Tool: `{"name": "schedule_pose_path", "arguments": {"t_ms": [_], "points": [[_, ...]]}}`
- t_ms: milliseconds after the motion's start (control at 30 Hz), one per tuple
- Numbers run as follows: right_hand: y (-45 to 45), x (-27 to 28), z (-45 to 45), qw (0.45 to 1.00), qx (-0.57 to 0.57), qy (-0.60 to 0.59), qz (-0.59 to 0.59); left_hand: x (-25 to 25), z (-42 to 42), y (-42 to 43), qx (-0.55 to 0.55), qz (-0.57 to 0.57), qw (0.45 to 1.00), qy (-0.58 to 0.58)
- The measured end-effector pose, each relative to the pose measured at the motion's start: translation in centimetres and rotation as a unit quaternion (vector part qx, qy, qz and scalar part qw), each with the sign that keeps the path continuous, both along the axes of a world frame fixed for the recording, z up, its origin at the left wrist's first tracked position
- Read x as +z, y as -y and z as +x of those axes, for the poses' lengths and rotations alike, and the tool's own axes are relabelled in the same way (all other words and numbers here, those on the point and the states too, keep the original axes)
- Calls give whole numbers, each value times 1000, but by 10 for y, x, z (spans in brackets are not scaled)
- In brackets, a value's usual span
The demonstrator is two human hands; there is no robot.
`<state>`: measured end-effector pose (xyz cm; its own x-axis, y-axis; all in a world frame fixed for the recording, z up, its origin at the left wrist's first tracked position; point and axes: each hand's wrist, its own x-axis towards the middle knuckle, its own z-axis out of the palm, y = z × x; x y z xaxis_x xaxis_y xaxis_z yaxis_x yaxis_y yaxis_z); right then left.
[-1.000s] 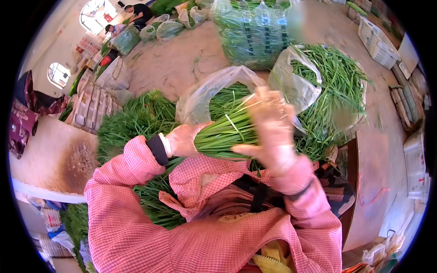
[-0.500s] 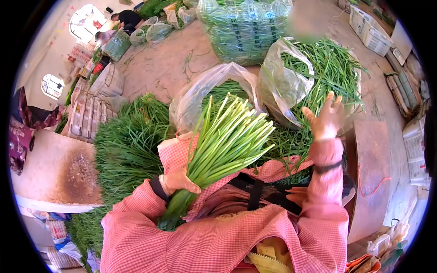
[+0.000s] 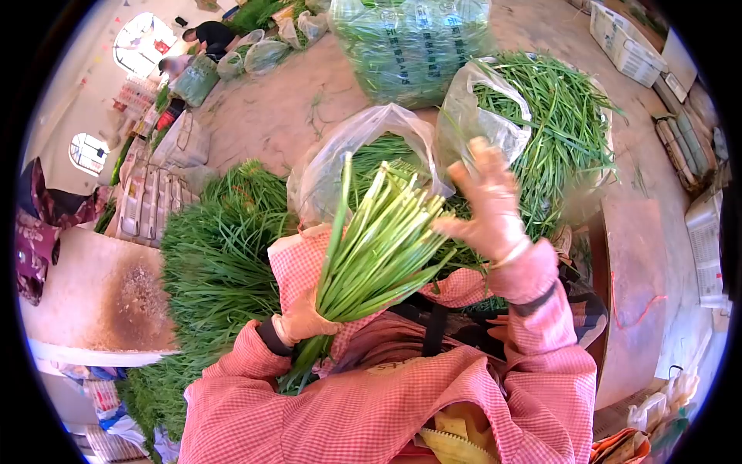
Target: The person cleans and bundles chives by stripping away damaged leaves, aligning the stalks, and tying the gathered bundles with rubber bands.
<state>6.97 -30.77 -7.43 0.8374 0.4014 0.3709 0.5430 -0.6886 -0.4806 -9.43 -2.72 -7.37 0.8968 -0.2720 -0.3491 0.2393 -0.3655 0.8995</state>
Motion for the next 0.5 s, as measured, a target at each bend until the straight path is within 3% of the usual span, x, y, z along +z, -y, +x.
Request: {"name": "schedule_pose_path", "arguments": {"t_ms": [33, 133, 200, 267, 300, 333, 400, 467, 500], "points": [[-16, 0, -2, 994, 34, -71, -72, 7, 0, 7, 3, 19, 1000, 6], [-23, -36, 25, 990, 107, -21, 86, 11, -4, 4, 6, 67, 997, 38], [2, -47, 40, 946, -12, -156, 284, 15, -8, 2, -22, 119, 990, 70], [32, -16, 48, 952, -207, -186, 125, 21, -7, 7, -33, 128, 990, 57], [28, -17, 47, 964, -114, -86, 223, 20, -7, 6, -8, 84, 995, 49], [28, -17, 43, 964, -115, -86, 223, 19, -8, 7, 16, 40, 998, 39], [14, -3, 19, 990, 70, 51, 112, 19, -1, 15, 26, 69, 994, 86], [-6, 0, 4, 989, 138, -57, -7, 34, 2, 24, -5, 259, 956, 138], [-13, -1, 13, 967, 168, -189, 25, 40, 2, 29, 9, 350, 931, 100]]}}
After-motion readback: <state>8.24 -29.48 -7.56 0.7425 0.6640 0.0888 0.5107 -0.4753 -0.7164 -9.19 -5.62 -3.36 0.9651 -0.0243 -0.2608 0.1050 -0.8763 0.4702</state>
